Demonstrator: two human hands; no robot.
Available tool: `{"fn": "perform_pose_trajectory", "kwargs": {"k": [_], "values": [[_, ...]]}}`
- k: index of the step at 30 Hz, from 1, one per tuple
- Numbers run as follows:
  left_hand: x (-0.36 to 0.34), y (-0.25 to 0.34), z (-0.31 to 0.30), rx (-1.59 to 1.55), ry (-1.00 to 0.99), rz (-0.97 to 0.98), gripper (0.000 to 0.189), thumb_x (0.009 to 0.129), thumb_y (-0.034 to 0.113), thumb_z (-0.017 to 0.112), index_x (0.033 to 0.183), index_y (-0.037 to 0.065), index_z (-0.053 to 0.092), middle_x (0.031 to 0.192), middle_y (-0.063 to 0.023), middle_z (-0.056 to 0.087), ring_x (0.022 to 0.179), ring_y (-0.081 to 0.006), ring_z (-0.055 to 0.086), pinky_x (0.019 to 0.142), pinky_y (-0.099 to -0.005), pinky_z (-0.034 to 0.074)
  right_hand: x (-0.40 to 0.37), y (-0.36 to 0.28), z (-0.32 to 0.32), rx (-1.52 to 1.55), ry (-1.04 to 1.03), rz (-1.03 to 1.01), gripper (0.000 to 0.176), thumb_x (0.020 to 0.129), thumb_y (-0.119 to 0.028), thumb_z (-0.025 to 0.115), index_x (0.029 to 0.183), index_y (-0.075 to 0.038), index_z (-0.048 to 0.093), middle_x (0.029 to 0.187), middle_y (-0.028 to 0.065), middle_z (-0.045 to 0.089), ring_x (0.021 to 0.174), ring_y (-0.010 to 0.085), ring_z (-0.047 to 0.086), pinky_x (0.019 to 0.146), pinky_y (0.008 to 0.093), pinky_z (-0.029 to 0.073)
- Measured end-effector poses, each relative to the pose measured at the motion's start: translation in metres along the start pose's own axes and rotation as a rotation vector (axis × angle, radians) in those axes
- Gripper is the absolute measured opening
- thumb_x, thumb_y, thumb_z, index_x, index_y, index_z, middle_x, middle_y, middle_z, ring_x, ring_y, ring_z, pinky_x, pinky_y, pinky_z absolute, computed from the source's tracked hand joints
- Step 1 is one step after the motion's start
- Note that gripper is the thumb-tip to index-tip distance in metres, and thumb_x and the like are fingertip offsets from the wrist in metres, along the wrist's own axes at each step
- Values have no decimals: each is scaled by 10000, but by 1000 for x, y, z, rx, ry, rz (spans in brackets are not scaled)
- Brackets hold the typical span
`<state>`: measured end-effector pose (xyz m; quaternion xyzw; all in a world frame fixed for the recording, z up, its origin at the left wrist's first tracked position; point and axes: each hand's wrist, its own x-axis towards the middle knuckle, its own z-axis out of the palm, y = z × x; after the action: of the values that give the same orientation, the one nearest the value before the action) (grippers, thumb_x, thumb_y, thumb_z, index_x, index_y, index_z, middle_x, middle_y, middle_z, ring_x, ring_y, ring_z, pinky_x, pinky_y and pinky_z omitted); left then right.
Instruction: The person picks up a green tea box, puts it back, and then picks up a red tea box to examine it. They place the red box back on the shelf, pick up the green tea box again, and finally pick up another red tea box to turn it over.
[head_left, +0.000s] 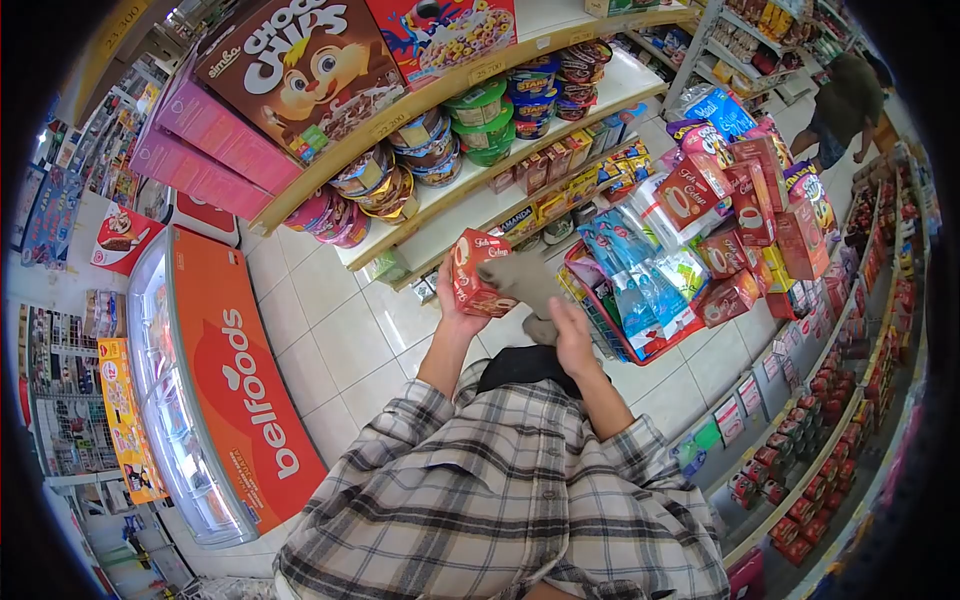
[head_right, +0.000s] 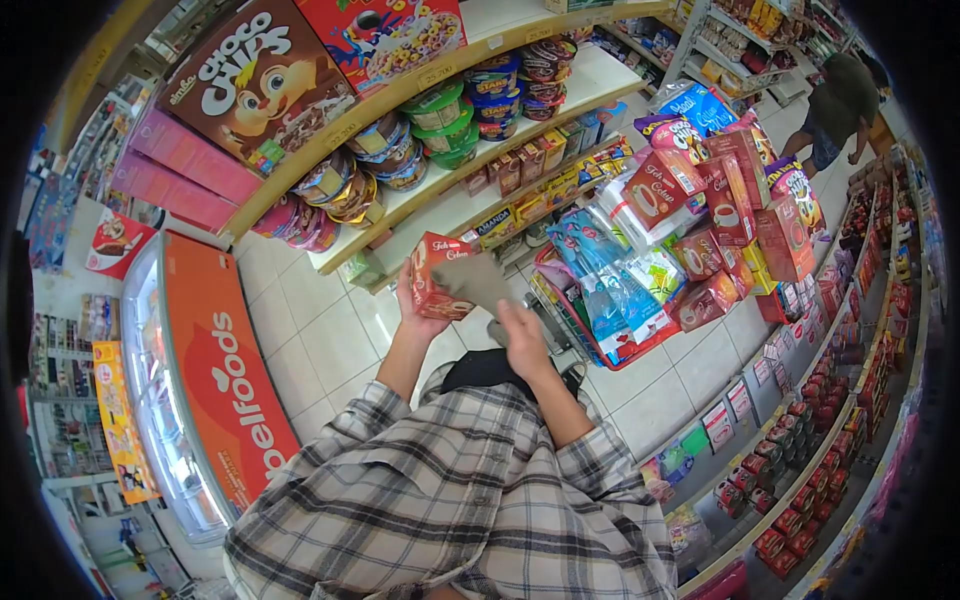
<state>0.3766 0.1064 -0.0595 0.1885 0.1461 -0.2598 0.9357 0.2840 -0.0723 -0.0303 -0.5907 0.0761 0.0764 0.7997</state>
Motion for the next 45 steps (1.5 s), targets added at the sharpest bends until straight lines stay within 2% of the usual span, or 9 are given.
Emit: {"fn": "perform_pose_trajectory", "kwargs": {"k": [3,6,13,18,25,27,32,36,45], "values": [[-8,3,-10,-71,-54,-3,678,873,601,372,1326,102,451,1241,-161,549,1099,-335,550,939,-494,444,-2,2,-20,7,292,-120,405,968,-290,476,1178,49,549,1235,126,549,1169,216,493,1006,307,344],[4,3,-26,-37,-48,22,800,836,689,362,1395,118,380,1341,-157,482,1193,-355,489,912,-476,462,2,-7,-41,465,347,-58,415,977,-288,459,1190,57,548,1226,106,562,1150,178,509,995,293,358],[-1,-9,-48,-93,-285,-154,999,703,777,510,1437,142,275,1459,-152,319,1284,-359,368,1004,-584,328,-22,8,-72,371,201,-48,422,970,-261,459,1257,47,494,1278,130,538,1194,218,495,1022,357,358],[21,-8,-57,142,60,-38,826,832,604,520,1440,125,231,1477,-163,263,1363,-371,246,1054,-658,229,-45,17,-77,362,257,-11,432,975,-250,440,1269,65,478,1267,142,543,1178,216,503,1017,334,349],[81,34,-101,692,535,-78,592,766,362,640,1257,101,437,1253,-131,484,1198,-298,446,974,-495,376,-105,27,-89,339,403,-40,432,979,-260,441,1250,71,495,1227,119,560,1124,164,513,977,279,359],[92,42,-110,860,734,-31,522,746,339,639,1180,95,481,1146,-110,528,1134,-288,483,947,-466,383,-132,27,-99,279,426,-45,457,974,-244,418,1296,79,436,1318,159,492,1236,255,452,1056,380,307],[114,66,-132,1113,648,186,597,660,115,802,1141,86,449,834,-45,596,642,-127,574,513,-253,427,-225,36,-129,360,644,-15,522,954,-273,448,1338,74,379,1365,174,437,1284,290,402,1081,435,270],[125,78,-126,1157,533,262,478,692,32,781,1077,57,498,1066,-73,554,846,-225,611,645,-304,532,-267,38,-130,575,850,2,570,964,-306,443,1385,54,308,1423,165,373,1330,287,346,1106,444,237],[128,78,-135,1393,612,93,534,779,379,738,1144,39,549,1026,-96,612,819,-208,614,652,-295,489,-321,170,-121,1034,1341,54,492,994,-314,355,1394,-28,356,1429,130,395,1320,283,368,1111,468,248]]}}
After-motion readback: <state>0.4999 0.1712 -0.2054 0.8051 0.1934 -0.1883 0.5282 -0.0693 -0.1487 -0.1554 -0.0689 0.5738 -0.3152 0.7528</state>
